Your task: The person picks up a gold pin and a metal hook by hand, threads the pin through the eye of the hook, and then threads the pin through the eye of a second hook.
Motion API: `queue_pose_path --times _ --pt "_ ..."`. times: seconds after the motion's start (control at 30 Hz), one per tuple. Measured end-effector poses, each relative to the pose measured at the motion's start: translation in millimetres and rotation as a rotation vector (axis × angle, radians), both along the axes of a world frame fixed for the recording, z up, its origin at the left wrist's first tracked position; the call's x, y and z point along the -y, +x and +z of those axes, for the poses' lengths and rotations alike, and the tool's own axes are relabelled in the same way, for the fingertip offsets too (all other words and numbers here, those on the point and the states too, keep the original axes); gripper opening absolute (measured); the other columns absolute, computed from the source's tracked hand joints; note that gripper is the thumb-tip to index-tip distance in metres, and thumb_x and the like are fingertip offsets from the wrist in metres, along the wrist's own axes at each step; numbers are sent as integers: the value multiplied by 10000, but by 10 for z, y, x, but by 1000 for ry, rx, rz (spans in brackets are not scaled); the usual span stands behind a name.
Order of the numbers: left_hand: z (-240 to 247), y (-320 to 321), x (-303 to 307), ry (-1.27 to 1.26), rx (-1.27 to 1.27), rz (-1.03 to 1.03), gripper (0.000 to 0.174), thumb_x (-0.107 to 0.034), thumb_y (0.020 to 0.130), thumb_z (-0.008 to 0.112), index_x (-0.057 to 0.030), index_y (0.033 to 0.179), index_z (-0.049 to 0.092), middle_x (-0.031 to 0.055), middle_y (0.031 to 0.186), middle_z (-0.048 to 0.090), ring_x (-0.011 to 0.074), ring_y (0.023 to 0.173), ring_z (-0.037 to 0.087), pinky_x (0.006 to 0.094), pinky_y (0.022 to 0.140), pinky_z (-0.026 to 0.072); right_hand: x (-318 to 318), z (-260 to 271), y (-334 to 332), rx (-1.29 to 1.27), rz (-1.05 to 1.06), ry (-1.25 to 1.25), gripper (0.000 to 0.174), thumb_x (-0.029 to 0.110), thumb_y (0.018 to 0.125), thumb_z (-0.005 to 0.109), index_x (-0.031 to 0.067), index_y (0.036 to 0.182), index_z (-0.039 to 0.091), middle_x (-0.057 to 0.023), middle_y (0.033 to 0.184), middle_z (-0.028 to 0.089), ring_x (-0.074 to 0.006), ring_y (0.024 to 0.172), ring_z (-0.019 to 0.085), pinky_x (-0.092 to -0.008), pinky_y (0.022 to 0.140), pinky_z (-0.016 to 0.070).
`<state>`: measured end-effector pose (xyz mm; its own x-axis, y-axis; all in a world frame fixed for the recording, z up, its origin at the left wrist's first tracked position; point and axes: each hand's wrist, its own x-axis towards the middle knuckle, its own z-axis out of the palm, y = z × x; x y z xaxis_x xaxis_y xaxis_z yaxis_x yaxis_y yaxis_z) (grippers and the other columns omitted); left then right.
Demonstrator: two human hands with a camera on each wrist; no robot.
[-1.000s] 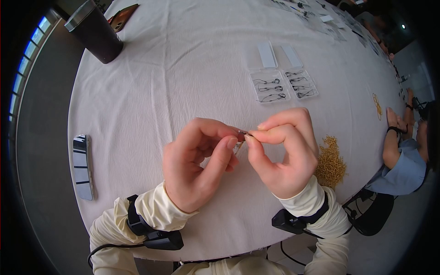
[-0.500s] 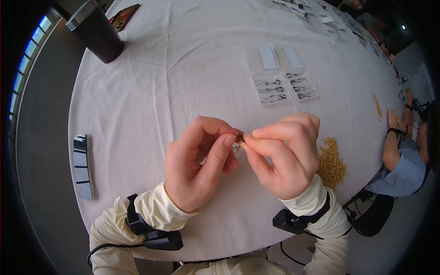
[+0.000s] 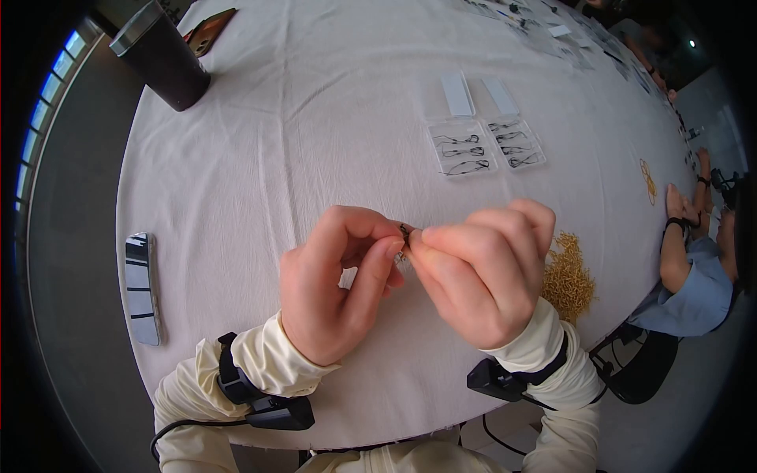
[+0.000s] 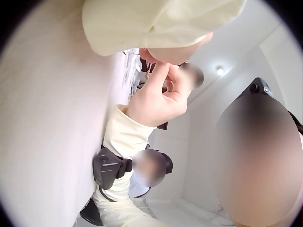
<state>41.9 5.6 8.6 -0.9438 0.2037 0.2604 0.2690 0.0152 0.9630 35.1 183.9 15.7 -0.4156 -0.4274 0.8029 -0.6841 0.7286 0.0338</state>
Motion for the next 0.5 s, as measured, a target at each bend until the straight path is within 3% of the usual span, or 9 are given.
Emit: queue_pose_path --times 0.5 --pt "-2 6 -6 53 51 -4 36 4 1010 541 30 1031 529 85 880 680 75 633 602 213 555 489 45 82 48 -8 -55 50 132 107 686 728 98 698 597 28 806 541 -145 764 560 -390 787 378"
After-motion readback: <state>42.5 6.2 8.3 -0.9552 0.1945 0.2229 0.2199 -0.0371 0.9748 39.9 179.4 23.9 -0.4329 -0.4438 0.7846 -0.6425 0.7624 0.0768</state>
